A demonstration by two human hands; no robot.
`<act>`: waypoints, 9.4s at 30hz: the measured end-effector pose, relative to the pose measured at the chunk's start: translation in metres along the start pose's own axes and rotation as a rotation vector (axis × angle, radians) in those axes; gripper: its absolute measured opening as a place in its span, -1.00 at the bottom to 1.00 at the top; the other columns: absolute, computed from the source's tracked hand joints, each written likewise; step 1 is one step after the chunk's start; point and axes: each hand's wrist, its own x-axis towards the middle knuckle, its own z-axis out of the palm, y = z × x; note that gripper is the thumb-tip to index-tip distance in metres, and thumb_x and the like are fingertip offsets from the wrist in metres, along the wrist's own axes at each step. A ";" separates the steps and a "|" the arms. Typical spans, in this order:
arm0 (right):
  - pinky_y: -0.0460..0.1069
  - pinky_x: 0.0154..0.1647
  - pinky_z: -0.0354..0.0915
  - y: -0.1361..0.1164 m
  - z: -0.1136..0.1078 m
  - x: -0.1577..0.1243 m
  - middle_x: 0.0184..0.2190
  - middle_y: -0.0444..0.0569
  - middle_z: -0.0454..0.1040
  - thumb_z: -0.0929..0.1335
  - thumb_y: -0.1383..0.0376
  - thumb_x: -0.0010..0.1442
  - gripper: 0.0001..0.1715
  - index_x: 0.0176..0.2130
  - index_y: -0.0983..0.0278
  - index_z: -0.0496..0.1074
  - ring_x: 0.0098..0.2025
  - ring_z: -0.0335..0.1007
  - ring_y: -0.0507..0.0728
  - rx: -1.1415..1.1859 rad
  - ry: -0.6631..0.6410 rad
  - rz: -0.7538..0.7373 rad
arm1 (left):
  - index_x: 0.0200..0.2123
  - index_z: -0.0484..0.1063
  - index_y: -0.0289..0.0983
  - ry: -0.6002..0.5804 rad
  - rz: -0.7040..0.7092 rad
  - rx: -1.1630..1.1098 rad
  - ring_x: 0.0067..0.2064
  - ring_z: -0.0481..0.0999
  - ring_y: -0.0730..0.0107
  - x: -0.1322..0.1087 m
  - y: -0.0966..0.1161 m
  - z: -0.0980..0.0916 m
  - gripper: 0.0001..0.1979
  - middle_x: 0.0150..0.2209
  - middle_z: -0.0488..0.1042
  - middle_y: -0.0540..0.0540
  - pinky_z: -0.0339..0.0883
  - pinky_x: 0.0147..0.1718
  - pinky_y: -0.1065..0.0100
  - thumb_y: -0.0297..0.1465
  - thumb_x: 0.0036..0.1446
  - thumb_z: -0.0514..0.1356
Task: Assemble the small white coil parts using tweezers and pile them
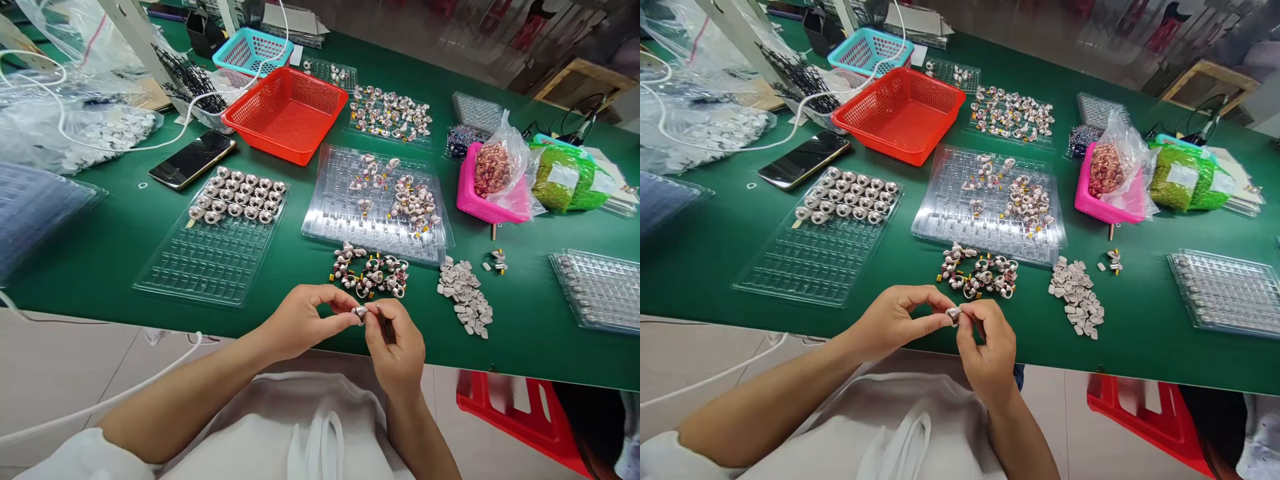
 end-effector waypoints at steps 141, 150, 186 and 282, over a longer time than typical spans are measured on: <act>-0.14 -0.50 0.21 -0.008 -0.015 0.011 -0.44 -0.17 0.40 0.40 0.35 0.19 -0.97 -0.33 0.22 0.47 -0.46 0.29 -0.01 0.137 -0.238 0.240 | -0.27 0.50 -0.31 -0.021 -0.112 -0.222 -0.35 0.58 0.40 -0.006 0.006 0.006 -0.88 -0.40 0.58 -0.04 0.44 -0.31 0.41 -0.44 0.08 0.30; -0.12 -0.51 0.15 -0.007 -0.015 0.014 -0.51 -0.17 0.38 0.37 0.31 0.22 -0.90 -0.37 0.25 0.44 -0.50 0.22 -0.01 0.321 -0.322 0.451 | -0.16 0.59 -0.34 0.057 0.142 0.074 -0.28 0.63 0.36 -0.009 0.002 0.006 -0.77 -0.27 0.63 -0.15 0.54 -0.26 0.41 -0.51 0.11 0.20; -0.06 -0.41 0.37 -0.006 0.007 -0.007 -0.28 -0.03 0.47 0.35 0.35 0.31 -0.95 -0.19 0.19 0.42 -0.33 0.43 0.07 0.448 -0.081 0.144 | -0.26 0.54 -0.33 -0.014 -0.190 -0.379 -0.42 0.54 0.45 -0.010 0.008 0.009 -0.79 -0.44 0.56 -0.01 0.49 -0.35 0.41 -0.34 0.06 0.39; -0.09 -0.52 0.00 0.006 0.005 0.022 -0.46 -0.19 0.32 0.49 0.07 0.16 -0.68 -0.34 0.26 0.45 -0.49 0.02 -0.04 0.708 -0.297 0.615 | -0.15 0.49 -0.31 0.119 0.598 0.653 -0.30 0.64 0.36 -0.003 -0.017 0.000 -0.87 -0.30 0.66 -0.10 0.49 -0.27 0.41 -0.55 0.28 0.16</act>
